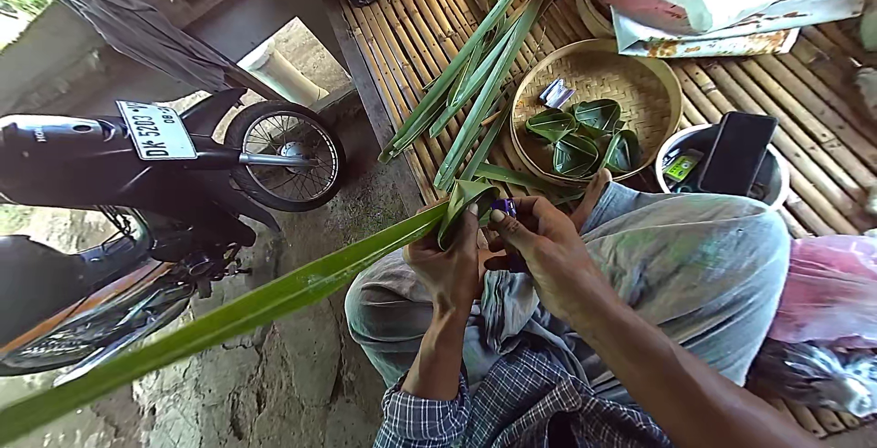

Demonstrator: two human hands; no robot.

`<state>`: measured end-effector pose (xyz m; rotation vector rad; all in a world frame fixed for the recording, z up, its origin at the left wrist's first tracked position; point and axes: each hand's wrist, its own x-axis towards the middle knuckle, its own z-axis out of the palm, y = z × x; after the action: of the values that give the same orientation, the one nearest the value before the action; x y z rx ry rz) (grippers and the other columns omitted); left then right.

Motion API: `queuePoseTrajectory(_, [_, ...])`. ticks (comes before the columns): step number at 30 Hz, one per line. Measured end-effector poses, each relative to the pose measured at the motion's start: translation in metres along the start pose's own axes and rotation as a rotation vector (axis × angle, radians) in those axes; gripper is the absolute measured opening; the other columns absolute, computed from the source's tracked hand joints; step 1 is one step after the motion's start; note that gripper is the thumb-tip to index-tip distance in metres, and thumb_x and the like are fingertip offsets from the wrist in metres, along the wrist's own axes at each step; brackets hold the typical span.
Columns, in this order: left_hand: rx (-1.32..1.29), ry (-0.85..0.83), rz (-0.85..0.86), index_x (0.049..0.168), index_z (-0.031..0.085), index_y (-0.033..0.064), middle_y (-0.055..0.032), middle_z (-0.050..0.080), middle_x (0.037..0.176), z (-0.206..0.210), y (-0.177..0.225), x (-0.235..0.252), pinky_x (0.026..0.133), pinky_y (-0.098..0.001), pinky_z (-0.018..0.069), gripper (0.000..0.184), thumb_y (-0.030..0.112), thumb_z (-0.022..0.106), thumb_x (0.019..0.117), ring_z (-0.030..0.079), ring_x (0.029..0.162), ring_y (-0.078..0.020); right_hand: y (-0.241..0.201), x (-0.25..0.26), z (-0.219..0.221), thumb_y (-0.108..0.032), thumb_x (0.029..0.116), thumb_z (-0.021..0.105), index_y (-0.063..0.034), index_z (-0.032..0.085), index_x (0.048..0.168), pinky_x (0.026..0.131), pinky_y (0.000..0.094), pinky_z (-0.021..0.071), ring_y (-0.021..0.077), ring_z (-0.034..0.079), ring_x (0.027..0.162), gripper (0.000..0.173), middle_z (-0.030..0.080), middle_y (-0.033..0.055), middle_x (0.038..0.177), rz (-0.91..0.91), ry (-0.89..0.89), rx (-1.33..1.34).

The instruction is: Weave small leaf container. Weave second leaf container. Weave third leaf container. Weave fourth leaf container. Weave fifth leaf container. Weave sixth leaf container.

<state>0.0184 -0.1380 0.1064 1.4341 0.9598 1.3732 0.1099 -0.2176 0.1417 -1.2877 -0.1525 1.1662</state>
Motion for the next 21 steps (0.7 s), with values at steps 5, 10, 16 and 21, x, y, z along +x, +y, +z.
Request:
queuePoseTrajectory(5, [-0.013,-0.03,0.005,0.1,0.069,-0.0018,-0.0068,0.074,0.083,0.003,-0.0004,-0.0043,0.067,-0.0311,0.0639,0.026,-0.011,0.076,0.0767,0.073,0.075,-0.0145,0.0045,0.0049,0.003,-0.021,0.0988,0.071,-0.0065,0.055,0.126,0.069,0.0397,0.0674,0.025,0.074,0.081,0.035,0.069,0.0134,0.105,-0.077,0.022,-0.077])
queuePoseTrajectory(10, [-0.172,-0.028,-0.133,0.096,0.069,-0.0016,-0.0106,0.073,0.083,0.0038,-0.0026,-0.0055,0.072,-0.0358,0.0634,0.025,-0.011,0.077,0.074,0.073,0.077,-0.0178,0.0061,0.0094,0.0009,-0.024,0.0977,0.073,-0.0079,0.057,0.124,0.068,0.0404,0.0679,0.0249,0.075,0.08,0.035,0.07,0.0116,0.106,-0.072,0.02,-0.128])
queuePoseTrajectory(16, [-0.298,-0.003,-0.341,0.091,0.067,-0.0041,-0.016,0.071,0.08,0.004,0.0,-0.0018,0.071,-0.0379,0.0626,0.019,-0.014,0.07,0.0746,0.072,0.074,-0.0209,0.0019,0.0078,-0.002,-0.02,0.1003,0.069,-0.0067,0.063,0.123,0.068,0.0361,0.0665,0.0211,0.074,0.077,0.027,0.073,0.0099,0.098,-0.053,-0.011,-0.137])
queuePoseTrajectory(21, [-0.285,0.0,-0.289,0.091,0.068,-0.0066,-0.0184,0.072,0.081,0.0055,0.0037,-0.0035,0.072,-0.0387,0.0633,0.022,-0.017,0.073,0.0721,0.073,0.075,-0.0228,-0.0011,0.0061,-0.0045,-0.015,0.1028,0.064,-0.004,0.065,0.12,0.068,0.0362,0.0663,0.0225,0.075,0.075,0.021,0.074,0.0118,0.094,-0.038,-0.024,-0.095])
